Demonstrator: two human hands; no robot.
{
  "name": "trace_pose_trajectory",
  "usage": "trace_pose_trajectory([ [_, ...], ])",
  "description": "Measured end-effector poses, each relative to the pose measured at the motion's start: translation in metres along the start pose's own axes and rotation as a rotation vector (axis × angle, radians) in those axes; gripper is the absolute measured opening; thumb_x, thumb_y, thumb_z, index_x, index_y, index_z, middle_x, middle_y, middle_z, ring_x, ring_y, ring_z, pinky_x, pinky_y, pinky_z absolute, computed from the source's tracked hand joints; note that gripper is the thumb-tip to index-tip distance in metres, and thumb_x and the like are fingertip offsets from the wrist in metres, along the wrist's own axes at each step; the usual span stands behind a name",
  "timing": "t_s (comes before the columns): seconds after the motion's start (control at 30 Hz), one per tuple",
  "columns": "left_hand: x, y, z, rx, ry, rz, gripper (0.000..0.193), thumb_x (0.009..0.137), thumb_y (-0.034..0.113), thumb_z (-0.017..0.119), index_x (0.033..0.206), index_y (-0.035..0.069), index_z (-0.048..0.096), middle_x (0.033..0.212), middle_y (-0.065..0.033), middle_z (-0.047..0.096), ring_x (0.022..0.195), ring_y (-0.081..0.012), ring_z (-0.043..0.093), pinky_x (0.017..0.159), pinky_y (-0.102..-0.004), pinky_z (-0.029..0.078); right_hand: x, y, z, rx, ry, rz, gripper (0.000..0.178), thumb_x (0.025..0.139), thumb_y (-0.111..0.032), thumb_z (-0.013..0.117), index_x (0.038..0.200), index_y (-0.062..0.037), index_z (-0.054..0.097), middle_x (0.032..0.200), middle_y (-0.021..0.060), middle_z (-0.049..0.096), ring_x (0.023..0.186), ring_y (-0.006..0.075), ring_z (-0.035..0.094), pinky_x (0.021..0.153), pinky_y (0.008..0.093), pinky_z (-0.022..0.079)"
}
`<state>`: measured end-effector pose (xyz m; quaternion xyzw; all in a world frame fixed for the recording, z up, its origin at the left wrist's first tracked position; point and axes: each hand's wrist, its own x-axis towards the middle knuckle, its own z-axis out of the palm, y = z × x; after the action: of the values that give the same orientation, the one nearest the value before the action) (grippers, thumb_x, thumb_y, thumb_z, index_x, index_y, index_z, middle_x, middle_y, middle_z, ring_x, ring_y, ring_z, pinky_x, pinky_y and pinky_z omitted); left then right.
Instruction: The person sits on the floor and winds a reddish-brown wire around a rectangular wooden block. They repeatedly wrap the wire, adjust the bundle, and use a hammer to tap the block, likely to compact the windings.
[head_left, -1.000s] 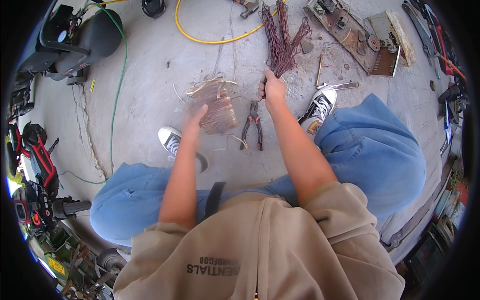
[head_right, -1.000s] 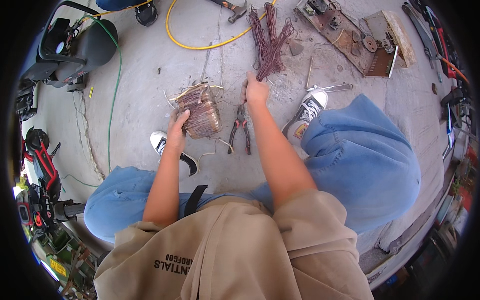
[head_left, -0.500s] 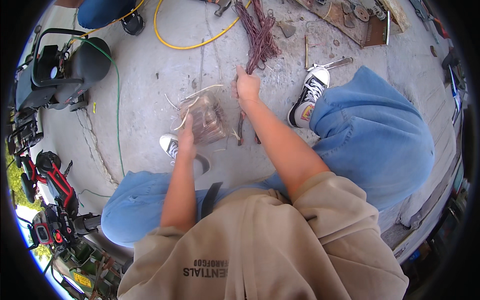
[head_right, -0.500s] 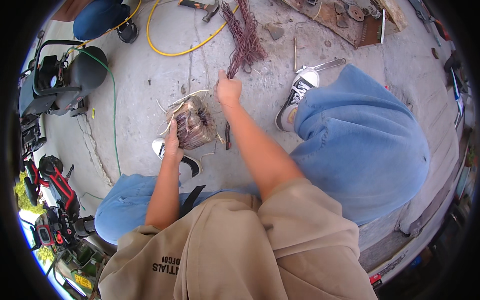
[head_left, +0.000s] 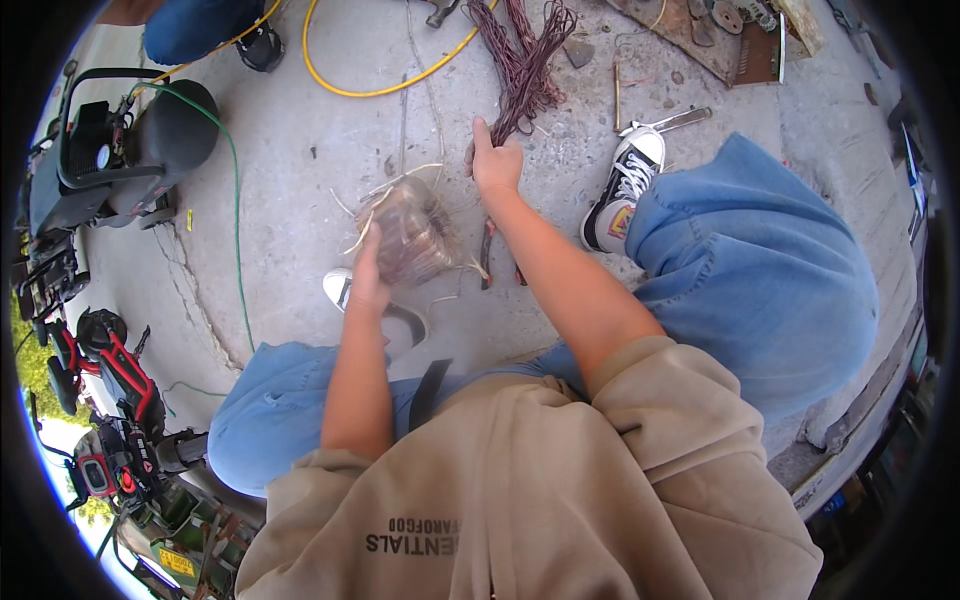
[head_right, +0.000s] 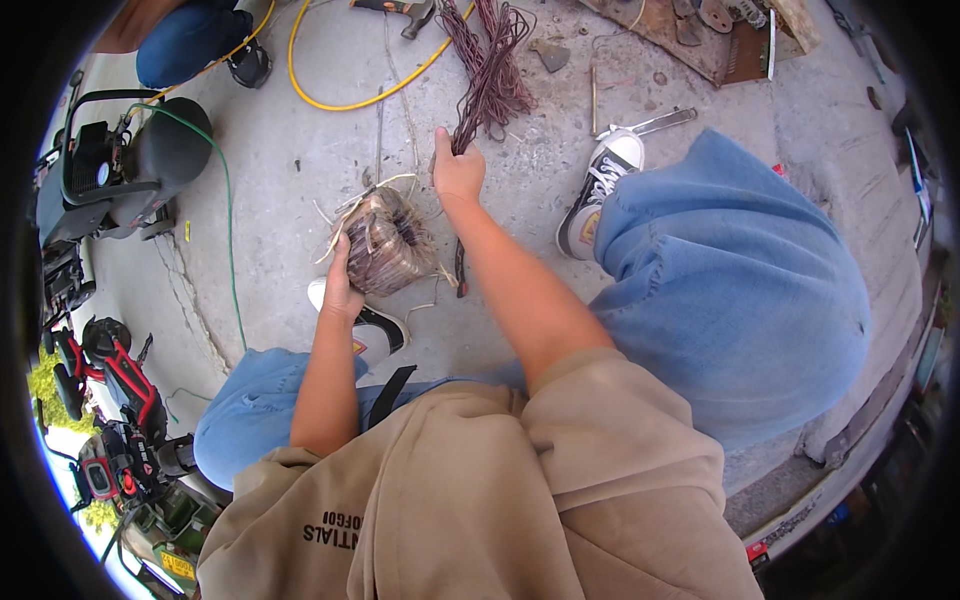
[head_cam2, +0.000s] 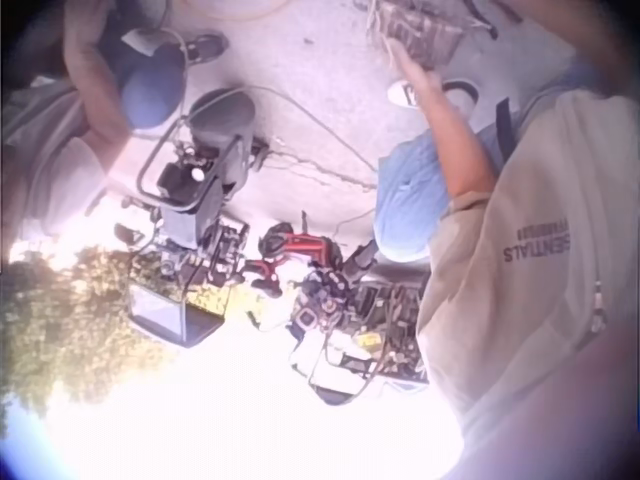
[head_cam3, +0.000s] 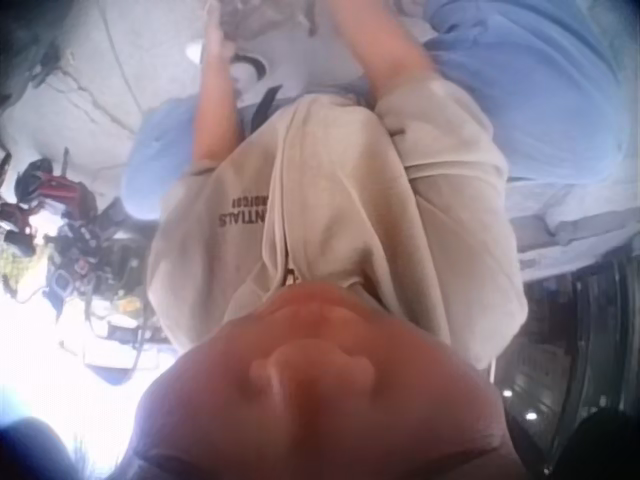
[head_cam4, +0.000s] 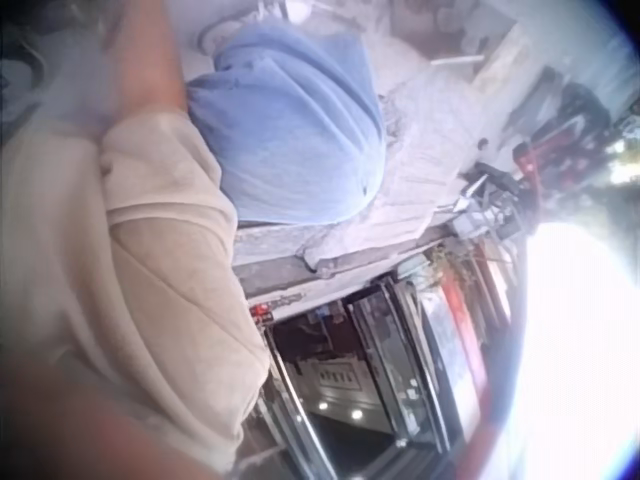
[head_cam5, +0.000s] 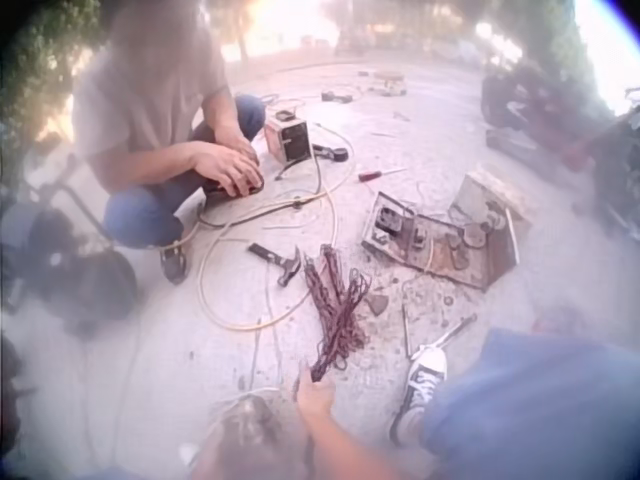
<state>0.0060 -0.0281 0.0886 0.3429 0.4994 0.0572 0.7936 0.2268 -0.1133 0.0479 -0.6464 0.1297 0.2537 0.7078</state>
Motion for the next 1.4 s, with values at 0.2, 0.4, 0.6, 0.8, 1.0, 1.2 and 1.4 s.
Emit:
trace_pose_trajectory([
  [0.2,0.007,-0.006,-0.008,0.038,-0.020,0.007,0.068,0.094,0.054,0.057,0.142,0.007,0.045,0.138,-0.0103,0.053,0.127,-0.0246,0.050,0.110,-0.0414,0.037,-0.008,0.009,-0.010,0.214,0.049,0.202,0.038,0.097,-0.033,0.058,0.073,-0.0082,0.044,0.054,0.0056,0.048,0.040,0.0158,0.043,0.037,0.0310,0.031],
  [0.4,0.008,-0.008,-0.009,0.109,0.027,-0.006,0.071,0.095,0.057,0.053,0.144,0.007,0.042,0.141,-0.0109,0.051,0.129,-0.0249,0.048,0.111,-0.0414,0.035,-0.014,0.007,-0.002,0.343,0.161,0.247,0.034,0.097,-0.031,0.058,0.079,-0.0072,0.044,0.056,0.0041,0.047,0.040,0.0154,0.044,0.035,0.0315,0.030],
  [0.6,0.003,-0.006,-0.005,-0.030,-0.044,0.027,0.076,0.095,0.063,0.047,0.146,0.007,0.039,0.144,-0.0116,0.048,0.132,-0.0260,0.046,0.112,-0.0437,0.034,-0.018,0.054,0.009,0.163,0.142,0.193,0.034,0.096,-0.031,0.057,0.075,-0.0080,0.042,0.053,0.0064,0.046,0.039,0.0163,0.041,0.036,0.0326,0.029],
  [0.8,0.013,-0.026,-0.042,-0.453,0.051,0.029,0.050,0.100,0.031,0.041,0.136,-0.004,0.044,0.137,-0.0163,0.052,0.125,-0.0300,0.050,0.110,-0.0472,0.036,-0.038,0.038,0.011,0.243,0.140,0.270,0.035,0.096,-0.028,0.056,0.073,-0.0066,0.041,0.052,0.0066,0.046,0.038,0.0187,0.043,0.035,0.0343,0.030],
  [1.0,0.028,-0.030,-0.040,-0.319,0.176,-0.126,0.034,0.099,0.008,0.042,0.130,-0.004,0.049,0.128,-0.0169,0.057,0.118,-0.0283,0.056,0.106,-0.0443,0.042,-0.042,0.034,0.020,0.349,0.105,0.320,0.036,0.096,-0.030,0.056,0.072,-0.0062,0.044,0.057,0.0077,0.050,0.042,0.0189,0.047,0.037,0.0341,0.034],
  [1.2,0.017,-0.013,-0.026,-0.312,0.158,-0.200,0.033,0.099,0.007,0.041,0.128,-0.003,0.051,0.128,-0.0160,0.058,0.118,-0.0277,0.056,0.109,-0.0412,0.042,-0.030,0.011,0.025,0.207,-0.044,0.307,0.039,0.097,-0.033,0.057,0.071,-0.0061,0.049,0.057,0.0068,0.052,0.043,0.0176,0.048,0.038,0.0333,0.036],
  [1.4,0.024,-0.032,-0.040,-0.275,0.130,-0.106,0.033,0.099,0.008,0.042,0.128,-0.003,0.053,0.128,-0.0143,0.060,0.116,-0.0250,0.058,0.105,-0.0380,0.044,-0.002,0.021,0.038,0.096,0.037,0.083,0.044,0.096,-0.033,0.060,0.064,-0.0054,0.049,0.052,0.0052,0.049,0.038,0.0159,0.045,0.036,0.0323,0.033],
])
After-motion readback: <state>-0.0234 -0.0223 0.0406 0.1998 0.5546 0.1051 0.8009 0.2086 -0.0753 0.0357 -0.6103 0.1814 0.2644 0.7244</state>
